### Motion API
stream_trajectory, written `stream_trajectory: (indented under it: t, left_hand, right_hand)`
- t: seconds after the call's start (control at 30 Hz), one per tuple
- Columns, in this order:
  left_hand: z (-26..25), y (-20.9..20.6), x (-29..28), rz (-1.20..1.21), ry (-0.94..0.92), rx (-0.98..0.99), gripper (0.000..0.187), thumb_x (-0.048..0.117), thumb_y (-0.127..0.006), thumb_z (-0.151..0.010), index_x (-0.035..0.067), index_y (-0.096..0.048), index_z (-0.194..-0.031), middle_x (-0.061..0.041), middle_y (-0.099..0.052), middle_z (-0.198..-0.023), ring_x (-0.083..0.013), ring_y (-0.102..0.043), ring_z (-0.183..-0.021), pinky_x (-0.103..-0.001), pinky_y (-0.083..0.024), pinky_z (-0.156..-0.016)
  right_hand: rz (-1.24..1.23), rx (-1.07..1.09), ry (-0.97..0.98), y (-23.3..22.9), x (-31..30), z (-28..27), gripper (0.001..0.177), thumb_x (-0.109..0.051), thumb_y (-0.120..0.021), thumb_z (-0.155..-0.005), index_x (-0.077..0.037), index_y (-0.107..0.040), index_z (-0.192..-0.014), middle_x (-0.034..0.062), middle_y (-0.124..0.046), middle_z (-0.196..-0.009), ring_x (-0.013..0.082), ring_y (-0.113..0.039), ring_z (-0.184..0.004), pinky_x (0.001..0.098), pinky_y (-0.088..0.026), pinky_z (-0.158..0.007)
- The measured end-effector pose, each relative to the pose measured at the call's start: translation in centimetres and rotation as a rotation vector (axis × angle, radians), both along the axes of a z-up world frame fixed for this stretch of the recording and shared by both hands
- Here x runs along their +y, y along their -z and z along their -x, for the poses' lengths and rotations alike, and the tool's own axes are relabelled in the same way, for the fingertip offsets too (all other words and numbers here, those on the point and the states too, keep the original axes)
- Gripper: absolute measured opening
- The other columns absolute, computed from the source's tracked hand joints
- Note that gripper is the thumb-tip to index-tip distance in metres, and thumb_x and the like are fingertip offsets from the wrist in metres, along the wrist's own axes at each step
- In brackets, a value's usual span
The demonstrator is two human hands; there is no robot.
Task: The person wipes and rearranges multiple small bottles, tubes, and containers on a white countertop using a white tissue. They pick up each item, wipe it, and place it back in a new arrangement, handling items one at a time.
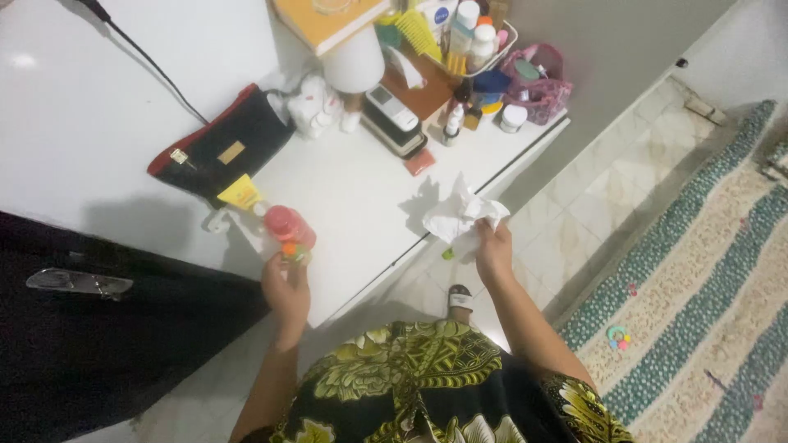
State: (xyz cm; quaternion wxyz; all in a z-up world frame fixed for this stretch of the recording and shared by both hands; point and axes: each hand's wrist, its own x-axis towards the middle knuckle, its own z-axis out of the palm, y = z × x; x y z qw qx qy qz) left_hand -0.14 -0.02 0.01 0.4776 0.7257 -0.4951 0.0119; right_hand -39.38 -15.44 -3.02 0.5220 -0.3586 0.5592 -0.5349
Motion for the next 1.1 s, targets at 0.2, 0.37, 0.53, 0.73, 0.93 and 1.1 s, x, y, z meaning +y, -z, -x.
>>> stream_trajectory:
  t: [0.2,0.37,0.53,0.73,0.93,1.1]
  left_hand:
    - [4.6,-1.8,-2.6,0.370,-0.232,-0.301,0.044,0.003,-0.084,-0.065,-0.005,-0.062,-0.102,-0.023,-0.060,-0.091,-0.0436,-0.061,-0.080,-0.047,-0.043,-0.079]
    - [12.9,-0.9,-11.3,0.221,0.161,-0.221,0.046,0.022,-0.085,-0.077,0.009,-0.065,-0.117,-0.009,-0.062,-0.111,-0.0320,-0.061,-0.109,-0.045,-0.042,-0.100]
    - [21.5,-9.7,-23.4,-0.099,0.420,-0.195,0.049,0.021,-0.082,-0.075,0.005,-0.061,-0.116,-0.018,-0.060,-0.107,-0.0416,-0.059,-0.102,-0.054,-0.046,-0.090]
    - [24.8,-6.2,-33.7,-0.126,0.358,-0.291,0.082,0.024,-0.088,-0.071,0.006,-0.051,-0.142,-0.024,-0.063,-0.121,-0.0436,-0.061,-0.121,-0.054,-0.048,-0.097]
    - [25.1,-4.4,-35.8,-0.076,0.273,-0.411,0.063,0.020,-0.088,-0.066,0.003,-0.065,-0.123,-0.018,-0.067,-0.112,-0.0345,-0.068,-0.107,-0.044,-0.054,-0.092]
    - [25.1,-2.5,-35.3,-0.237,0.210,-0.329,0.053,0.029,-0.087,-0.071,0.015,-0.065,-0.116,-0.012,-0.068,-0.114,-0.0311,-0.073,-0.093,-0.043,-0.059,-0.075]
  right_hand:
    - [-0.060,-0.022,-0.043,0.4,-6.3,3.4,0.032,-0.015,-0.057,-0.104,0.003,-0.063,-0.129,0.0189,-0.072,-0.108,0.0279,-0.071,-0.105,0.0496,-0.053,-0.093]
    - [-0.085,-0.034,-0.051,-1.0,-12.9,6.8,0.032,-0.018,-0.059,-0.103,0.002,-0.064,-0.128,0.0166,-0.071,-0.105,0.0281,-0.071,-0.102,0.0518,-0.052,-0.092]
    - [-0.094,-0.024,-0.095,-1.8,-17.0,10.5,0.028,-0.020,-0.057,-0.104,-0.001,-0.065,-0.123,0.0114,-0.071,-0.100,0.0216,-0.072,-0.095,0.0451,-0.053,-0.092]
    - [-0.083,0.017,-0.207,-0.7,-21.3,14.4,0.029,-0.021,-0.056,-0.107,-0.001,-0.064,-0.125,0.0158,-0.071,-0.103,0.0283,-0.070,-0.101,0.0505,-0.051,-0.093]
    - [-0.118,0.153,-0.270,-8.8,-20.6,13.6,0.023,-0.020,-0.057,-0.100,-0.002,-0.068,-0.110,0.0090,-0.067,-0.091,0.0188,-0.066,-0.086,0.0390,-0.051,-0.084]
    - [-0.024,0.240,-0.396,-7.3,-23.2,12.5,0.027,-0.016,-0.052,-0.104,0.001,-0.068,-0.117,0.0169,-0.073,-0.092,0.0303,-0.073,-0.090,0.0487,-0.054,-0.087]
